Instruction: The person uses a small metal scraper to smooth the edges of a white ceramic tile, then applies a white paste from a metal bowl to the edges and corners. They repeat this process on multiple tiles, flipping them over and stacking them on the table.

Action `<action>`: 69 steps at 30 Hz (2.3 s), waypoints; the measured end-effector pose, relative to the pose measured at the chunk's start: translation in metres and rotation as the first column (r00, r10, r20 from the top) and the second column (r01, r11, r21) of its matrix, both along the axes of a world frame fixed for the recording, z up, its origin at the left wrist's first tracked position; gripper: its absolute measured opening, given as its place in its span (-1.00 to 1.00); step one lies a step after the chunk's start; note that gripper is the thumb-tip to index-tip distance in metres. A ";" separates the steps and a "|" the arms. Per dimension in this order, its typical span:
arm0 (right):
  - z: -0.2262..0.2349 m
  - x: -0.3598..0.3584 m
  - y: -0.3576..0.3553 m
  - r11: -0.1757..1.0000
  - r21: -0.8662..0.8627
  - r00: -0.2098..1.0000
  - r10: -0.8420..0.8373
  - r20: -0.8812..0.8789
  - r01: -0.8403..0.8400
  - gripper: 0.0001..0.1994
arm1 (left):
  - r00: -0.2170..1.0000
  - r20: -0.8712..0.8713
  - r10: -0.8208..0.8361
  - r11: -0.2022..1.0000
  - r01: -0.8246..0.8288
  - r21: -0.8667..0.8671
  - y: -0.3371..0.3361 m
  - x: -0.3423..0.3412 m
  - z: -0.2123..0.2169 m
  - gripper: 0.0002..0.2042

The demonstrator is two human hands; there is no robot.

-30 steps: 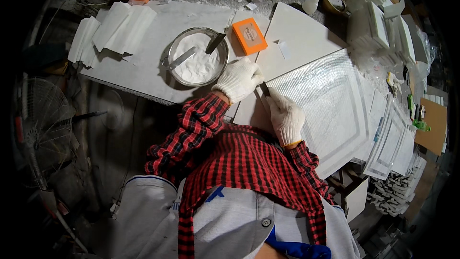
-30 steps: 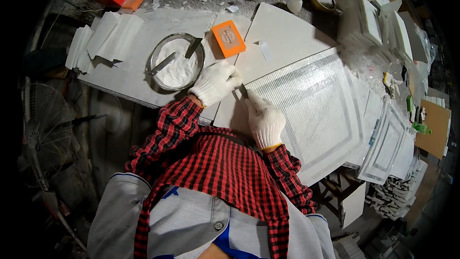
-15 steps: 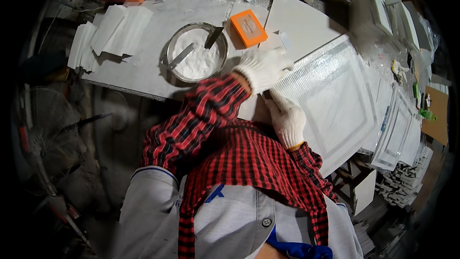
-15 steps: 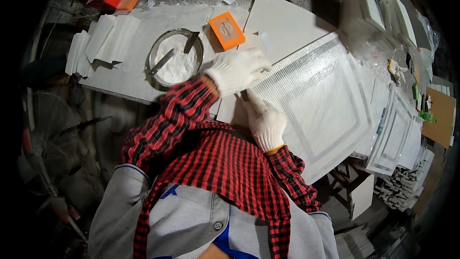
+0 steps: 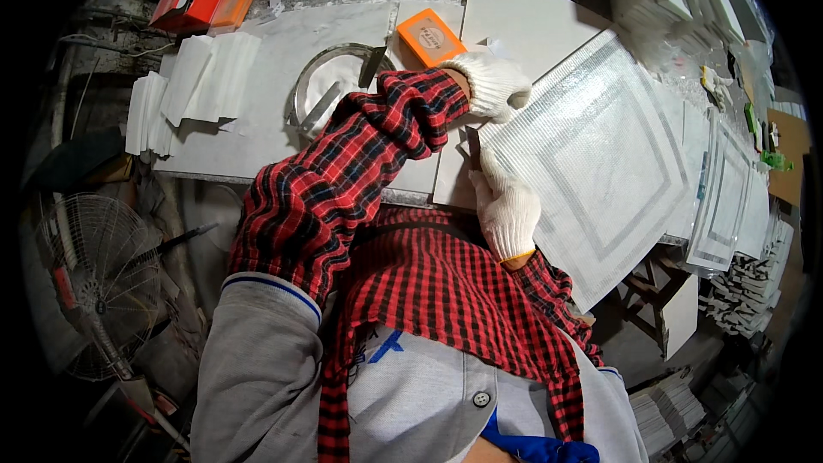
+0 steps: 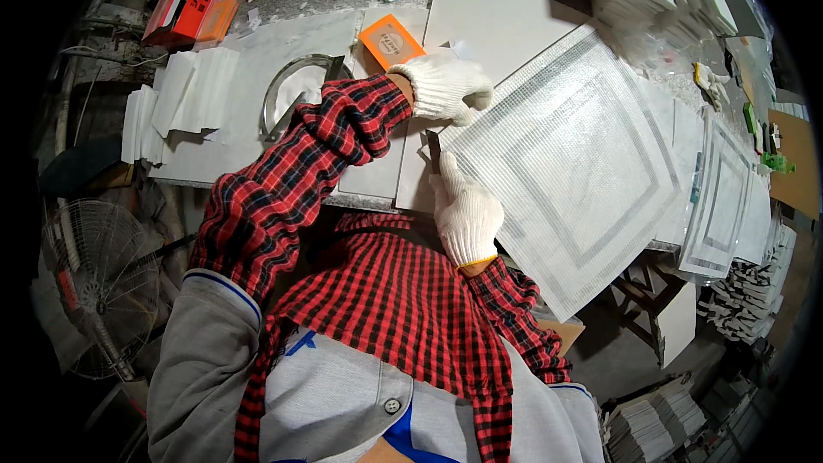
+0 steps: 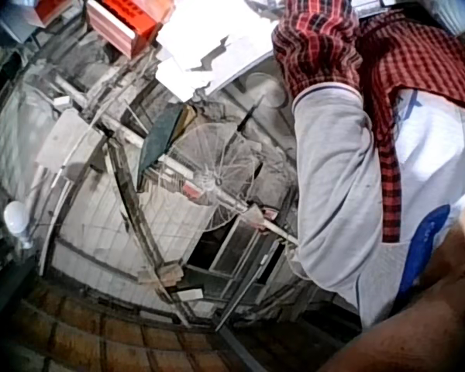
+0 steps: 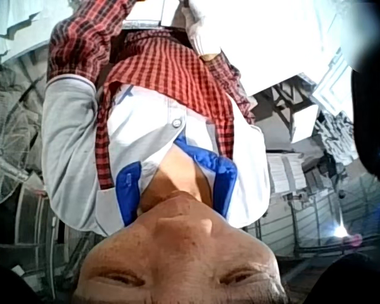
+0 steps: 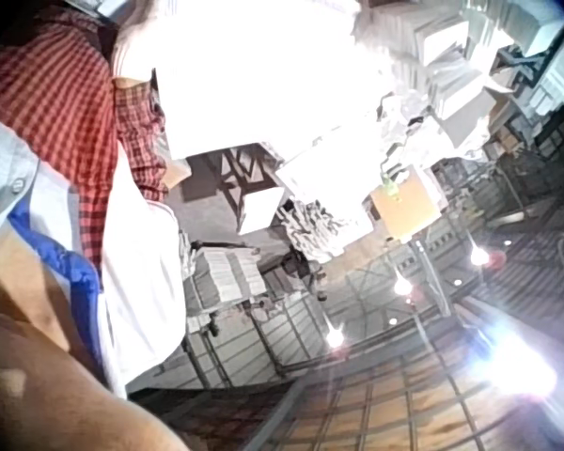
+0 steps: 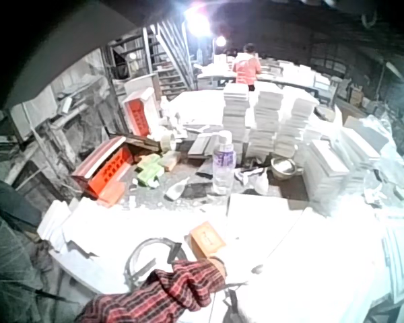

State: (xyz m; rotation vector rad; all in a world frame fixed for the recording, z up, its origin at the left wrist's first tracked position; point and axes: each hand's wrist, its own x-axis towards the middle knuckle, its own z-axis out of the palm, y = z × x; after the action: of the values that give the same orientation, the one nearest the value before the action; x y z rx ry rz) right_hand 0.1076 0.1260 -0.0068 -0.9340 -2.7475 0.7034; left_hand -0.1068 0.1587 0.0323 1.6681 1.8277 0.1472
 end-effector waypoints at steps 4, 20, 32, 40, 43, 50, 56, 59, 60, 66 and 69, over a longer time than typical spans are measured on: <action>-0.003 -0.004 -0.002 0.999 0.032 0.995 0.002 -0.102 0.001 -0.68 | 0.991 0.095 0.097 0.992 -0.088 -0.092 -0.003 0.003 0.012 -0.67; 0.011 -0.007 0.002 0.992 -0.122 0.998 -0.039 -0.056 0.032 -0.66 | 0.997 -0.052 -0.063 0.998 0.064 0.028 0.011 0.002 -0.009 -0.66; 0.025 0.009 0.007 0.950 -0.309 0.992 -0.009 0.124 0.047 -0.67 | 0.991 -0.108 -0.085 0.996 0.082 -0.036 0.012 0.006 -0.011 -0.70; 0.025 0.040 0.017 0.789 -0.592 0.975 -0.220 -0.024 0.163 -0.65 | 0.998 -0.053 -0.028 0.999 0.026 -0.034 0.006 0.006 -0.009 -0.66; 0.019 0.043 0.020 0.839 -0.520 0.974 -0.221 -0.052 0.163 -0.64 | 0.995 -0.090 -0.037 0.997 0.031 -0.069 0.008 0.009 -0.009 -0.67; 0.015 0.023 0.013 0.934 -0.327 0.989 -0.136 0.055 0.147 -0.64 | 0.995 -0.096 -0.005 0.999 0.001 -0.045 0.005 0.014 -0.016 -0.70; -0.007 0.021 0.008 1.000 -0.017 0.979 -0.011 -0.205 0.008 -0.64 | 0.992 -0.124 -0.002 0.992 -0.013 -0.123 0.005 0.018 -0.008 -0.69; 0.004 0.013 0.003 1.000 0.021 0.999 -0.013 -0.047 0.014 -0.63 | 0.994 -0.112 0.017 0.996 -0.027 -0.090 0.004 0.016 -0.014 -0.69; 0.005 0.012 0.003 1.000 0.015 0.999 -0.012 -0.029 0.012 -0.63 | 0.995 -0.102 0.016 0.995 -0.026 -0.101 0.004 0.016 -0.008 -0.68; 0.006 -0.002 0.007 1.000 0.005 0.999 0.022 0.048 -0.022 -0.64 | 0.993 -0.119 -0.012 0.993 -0.002 -0.120 0.008 0.013 -0.007 -0.67; 0.006 -0.003 0.006 0.999 0.017 0.999 0.043 0.027 -0.043 -0.65 | 0.991 -0.132 0.015 0.996 -0.027 -0.088 0.004 0.012 -0.005 -0.67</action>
State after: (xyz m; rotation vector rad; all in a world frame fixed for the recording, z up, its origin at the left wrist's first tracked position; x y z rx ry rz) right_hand 0.1044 0.1322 -0.0006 -0.8898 -2.8002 0.6780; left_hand -0.0943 0.1624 0.0274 1.6298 1.9194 -0.0362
